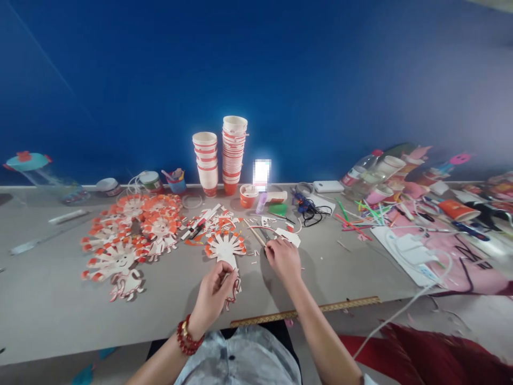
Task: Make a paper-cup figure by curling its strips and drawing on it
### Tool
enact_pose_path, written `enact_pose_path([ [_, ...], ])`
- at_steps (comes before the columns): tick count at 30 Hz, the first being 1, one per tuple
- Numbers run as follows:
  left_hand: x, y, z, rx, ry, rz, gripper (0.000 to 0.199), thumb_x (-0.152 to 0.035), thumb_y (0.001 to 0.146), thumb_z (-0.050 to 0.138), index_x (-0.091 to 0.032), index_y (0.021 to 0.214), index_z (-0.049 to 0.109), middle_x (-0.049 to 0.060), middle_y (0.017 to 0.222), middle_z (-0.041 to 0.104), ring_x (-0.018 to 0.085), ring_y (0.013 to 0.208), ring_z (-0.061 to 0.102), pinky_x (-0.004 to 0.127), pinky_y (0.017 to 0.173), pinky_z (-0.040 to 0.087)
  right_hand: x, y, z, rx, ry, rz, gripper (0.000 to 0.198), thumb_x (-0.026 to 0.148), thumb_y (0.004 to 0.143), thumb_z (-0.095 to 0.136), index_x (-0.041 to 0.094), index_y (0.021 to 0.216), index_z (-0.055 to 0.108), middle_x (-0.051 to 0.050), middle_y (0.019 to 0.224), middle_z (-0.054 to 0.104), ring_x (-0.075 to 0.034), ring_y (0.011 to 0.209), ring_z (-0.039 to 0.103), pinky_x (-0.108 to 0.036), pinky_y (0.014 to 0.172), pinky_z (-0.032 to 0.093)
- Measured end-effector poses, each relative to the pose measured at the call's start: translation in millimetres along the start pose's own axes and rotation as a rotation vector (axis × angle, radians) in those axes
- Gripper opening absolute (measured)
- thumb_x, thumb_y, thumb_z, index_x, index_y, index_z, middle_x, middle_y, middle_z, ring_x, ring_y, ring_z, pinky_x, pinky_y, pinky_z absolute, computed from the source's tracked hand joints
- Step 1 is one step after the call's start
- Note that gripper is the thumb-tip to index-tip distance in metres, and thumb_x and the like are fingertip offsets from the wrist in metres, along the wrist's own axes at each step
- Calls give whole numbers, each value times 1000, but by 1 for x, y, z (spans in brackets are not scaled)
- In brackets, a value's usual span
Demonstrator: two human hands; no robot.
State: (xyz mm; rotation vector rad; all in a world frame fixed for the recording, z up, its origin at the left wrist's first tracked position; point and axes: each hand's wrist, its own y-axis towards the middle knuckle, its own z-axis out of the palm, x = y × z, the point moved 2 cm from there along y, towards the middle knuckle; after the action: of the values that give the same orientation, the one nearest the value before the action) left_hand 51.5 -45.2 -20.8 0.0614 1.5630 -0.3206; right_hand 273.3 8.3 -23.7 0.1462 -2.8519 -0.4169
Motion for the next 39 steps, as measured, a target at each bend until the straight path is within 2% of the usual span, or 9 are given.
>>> enact_pose_path([
  [3,-5,2,6,54,-107,-14,29,-48,91,50,-20,84,46,-2,76,61,11,49,61,16,34,37,0,-3,1,16,98,35,17,30,92,54,21,82,65,-2,76,66,-17,73,60,-26,66,39],
  [8,-18,4,8,100,-173,-63,27,-45,91,51,-20,84,43,-1,73,64,8,44,58,14,34,30,-21,-17,-1,80,-82,196,16,36,89,58,20,84,60,-5,89,66,-19,77,60,-25,57,32],
  [12,-25,5,12,149,-253,-60,27,-43,89,54,-19,83,44,-2,66,61,7,45,56,15,41,36,-26,-16,-1,192,-130,201,23,45,87,58,21,86,58,-4,93,66,-19,77,62,-25,53,29],
  [18,-31,8,17,169,-237,-122,28,-44,85,60,-18,85,49,-2,64,60,8,47,56,14,34,27,-24,-15,-22,354,-95,330,15,35,82,58,22,75,60,-4,81,67,-20,74,64,-25,55,31],
  [23,-35,13,18,184,-215,-126,30,-45,82,62,-17,83,53,-2,64,60,7,47,54,14,36,28,-49,-49,-30,480,546,442,27,46,81,56,21,71,54,0,64,63,-16,56,59,-25,53,38],
  [26,-35,18,20,197,-191,-126,29,-45,82,63,-17,84,55,-3,63,59,7,47,53,14,39,31,-58,-78,-24,559,1050,621,38,54,73,66,20,71,50,-2,74,66,-14,55,58,-23,51,40],
  [28,-35,20,23,209,-189,-122,29,-44,82,63,-16,84,56,-3,62,57,6,47,53,15,41,33,-52,-94,-23,517,1294,660,38,54,75,69,20,81,54,-2,78,66,-13,59,58,-22,52,41],
  [33,-36,21,32,257,-204,-121,31,-46,81,65,-16,84,59,-4,60,57,6,46,51,17,45,39,-8,-113,-28,520,1585,574,48,52,59,85,15,73,57,-2,64,60,-9,54,48,-19,46,36],
  [39,-44,15,35,279,-197,-141,35,-50,77,68,-16,82,60,-3,61,57,6,45,50,18,46,43,21,-114,-25,582,1756,545,48,53,69,79,21,88,50,1,63,63,-1,34,27,-14,32,20],
])
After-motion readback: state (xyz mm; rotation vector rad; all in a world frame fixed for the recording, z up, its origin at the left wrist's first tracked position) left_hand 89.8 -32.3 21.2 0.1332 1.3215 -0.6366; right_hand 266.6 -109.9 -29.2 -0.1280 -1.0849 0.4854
